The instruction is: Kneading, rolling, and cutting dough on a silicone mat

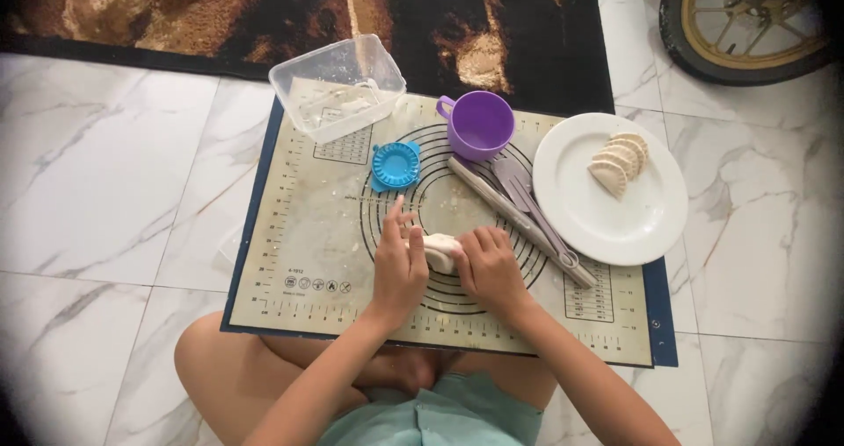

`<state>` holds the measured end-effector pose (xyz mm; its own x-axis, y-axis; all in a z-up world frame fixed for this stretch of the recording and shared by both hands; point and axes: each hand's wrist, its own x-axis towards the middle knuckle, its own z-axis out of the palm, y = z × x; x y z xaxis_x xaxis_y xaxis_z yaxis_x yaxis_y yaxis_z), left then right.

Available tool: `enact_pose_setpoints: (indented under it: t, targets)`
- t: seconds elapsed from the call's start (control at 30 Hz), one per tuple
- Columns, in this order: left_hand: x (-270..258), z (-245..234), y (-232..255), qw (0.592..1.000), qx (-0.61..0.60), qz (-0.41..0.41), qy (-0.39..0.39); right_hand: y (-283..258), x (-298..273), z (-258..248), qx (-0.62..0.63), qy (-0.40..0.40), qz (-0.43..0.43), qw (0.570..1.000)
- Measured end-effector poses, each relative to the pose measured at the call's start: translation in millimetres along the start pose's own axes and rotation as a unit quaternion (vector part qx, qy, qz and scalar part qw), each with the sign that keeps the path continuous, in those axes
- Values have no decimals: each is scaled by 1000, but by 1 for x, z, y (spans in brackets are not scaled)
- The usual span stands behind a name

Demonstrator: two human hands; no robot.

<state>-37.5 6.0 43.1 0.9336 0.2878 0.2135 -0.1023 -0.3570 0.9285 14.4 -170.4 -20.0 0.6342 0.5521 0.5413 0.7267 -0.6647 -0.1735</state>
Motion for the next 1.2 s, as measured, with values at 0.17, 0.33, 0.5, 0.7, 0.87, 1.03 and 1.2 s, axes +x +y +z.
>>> enact_pose_setpoints:
  t: [0.17,0.33,0.5,0.7,0.87,1.03,1.2]
  targets:
    - [-1,14,-23,996,79,22,-41,-18,-3,-40,34,-52,4,998]
    - [-6,40,-64,976,195,50,-87,-23,-2,-46,62,-68,32,995]
    - [-11,39,-48,914,369,164,-52,-18,6,-30,95,-171,37,980]
    - [0,53,-65,917,346,185,-76,-1,-6,-7,170,-202,119,957]
    - [14,52,-68,929,317,164,-95,-1,-4,-5,148,-221,112,958]
    - [21,46,-49,953,261,133,-79,-9,5,-17,181,-191,66,962]
    - [27,51,-49,959,246,136,-40,-4,16,-19,231,-185,99,950]
